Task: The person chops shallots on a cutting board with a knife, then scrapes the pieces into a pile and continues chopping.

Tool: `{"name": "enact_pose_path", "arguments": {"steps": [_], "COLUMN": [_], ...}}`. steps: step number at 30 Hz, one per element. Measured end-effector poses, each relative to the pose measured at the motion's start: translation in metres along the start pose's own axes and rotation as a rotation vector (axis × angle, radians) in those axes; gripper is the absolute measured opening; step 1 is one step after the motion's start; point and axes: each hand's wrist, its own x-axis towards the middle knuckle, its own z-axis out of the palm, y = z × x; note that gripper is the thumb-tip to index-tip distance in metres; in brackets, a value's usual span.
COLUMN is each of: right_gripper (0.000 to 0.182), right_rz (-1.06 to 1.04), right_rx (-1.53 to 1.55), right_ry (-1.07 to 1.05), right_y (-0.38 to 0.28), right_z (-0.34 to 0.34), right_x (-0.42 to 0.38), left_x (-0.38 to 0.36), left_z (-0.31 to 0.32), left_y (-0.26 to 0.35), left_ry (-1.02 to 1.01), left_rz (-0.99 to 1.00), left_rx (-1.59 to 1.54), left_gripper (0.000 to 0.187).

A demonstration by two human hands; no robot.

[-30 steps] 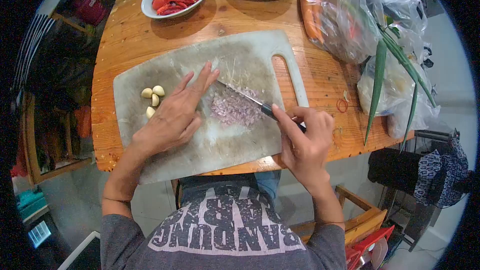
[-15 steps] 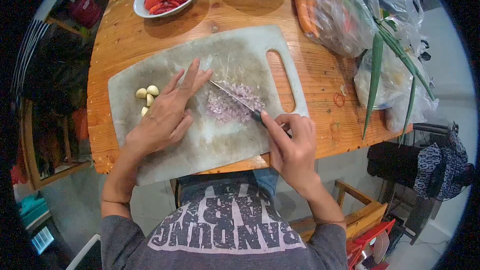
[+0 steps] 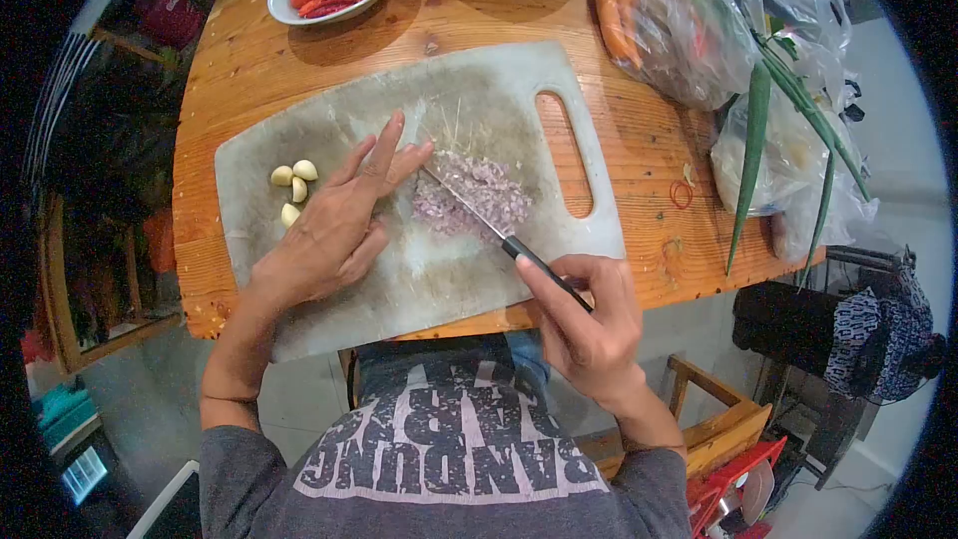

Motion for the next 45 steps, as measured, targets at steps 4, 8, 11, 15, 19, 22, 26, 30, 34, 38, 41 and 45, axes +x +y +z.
{"name": "enact_pose_path", "arguments": {"steps": [4, 8, 11, 15, 19, 22, 26, 30, 34, 38, 41, 45], "right_gripper": [0.054, 0.054, 0.055, 0.051, 0.049, 0.049, 0.05, 0.044, 0.044, 0.046, 0.048, 0.049], "right_rz": [0.011, 0.008, -0.033, 0.001, 0.011, -0.073, -0.026, -0.019, 0.017, -0.004, -0.05, -0.063], "right_rx": [-0.022, 0.004, -0.005, -0.079, -0.035, -0.086, -0.031, -0.022, -0.006, -0.019, -0.045, -0.056], "right_ry": [-0.026, -0.005, 0.006, -0.049, -0.001, 0.007, -0.009, 0.013, 0.055, 0.055, 0.003, 0.054], "right_y": [0.006, 0.009, 0.008, 0.02, 0.033, 0.024, 0.023, 0.034, 0.053, 0.055, 0.049, 0.038], "right_z": [0.004, 0.013, -0.002, -0.015, 0.013, 0.003, 0.005, -0.003, 0.007, 0.011, 0.002, -0.009], "right_x": [-0.002, -0.001, 0.015, 0.038, 0.03, 0.029, 0.032, 0.043, 0.045, 0.04, 0.035, 0.032], "left_x": [0.001, -0.001, 0.003, 0.003, 0.005, 0.005, 0.005, 0.005, 0.003, 0.004, 0.006, 0.006], "left_z": [0.002, 0.001, 0.003, 0.002, 0.006, 0.006, 0.002, 0.001, 0.003, 0.003, 0.003, -0.001], "left_y": [-0.003, -0.003, -0.007, -0.006, -0.008, -0.009, -0.012, -0.011, -0.012, -0.012, -0.01, -0.012], "left_ry": [0.05, 0.048, 0.089, 0.103, 0.104, 0.105, 0.167, 0.251, 0.233, 0.258, 0.349, 0.433], "left_rz": [0.031, 0.011, 0.025, 0.012, 0.002, 0.01, 0.032, 0.06, 0.046, 0.066, 0.069, 0.061], "left_rx": [-0.037, -0.029, -0.027, 0.0, 0.046, 0.018, -0.005, -0.042, 0.018, 0.018, 0.063, 0.113], "left_gripper": [0.107, 0.108, 0.108, 0.108, 0.109, 0.11, 0.109, 0.107, 0.106, 0.105, 0.103, 0.1]}}
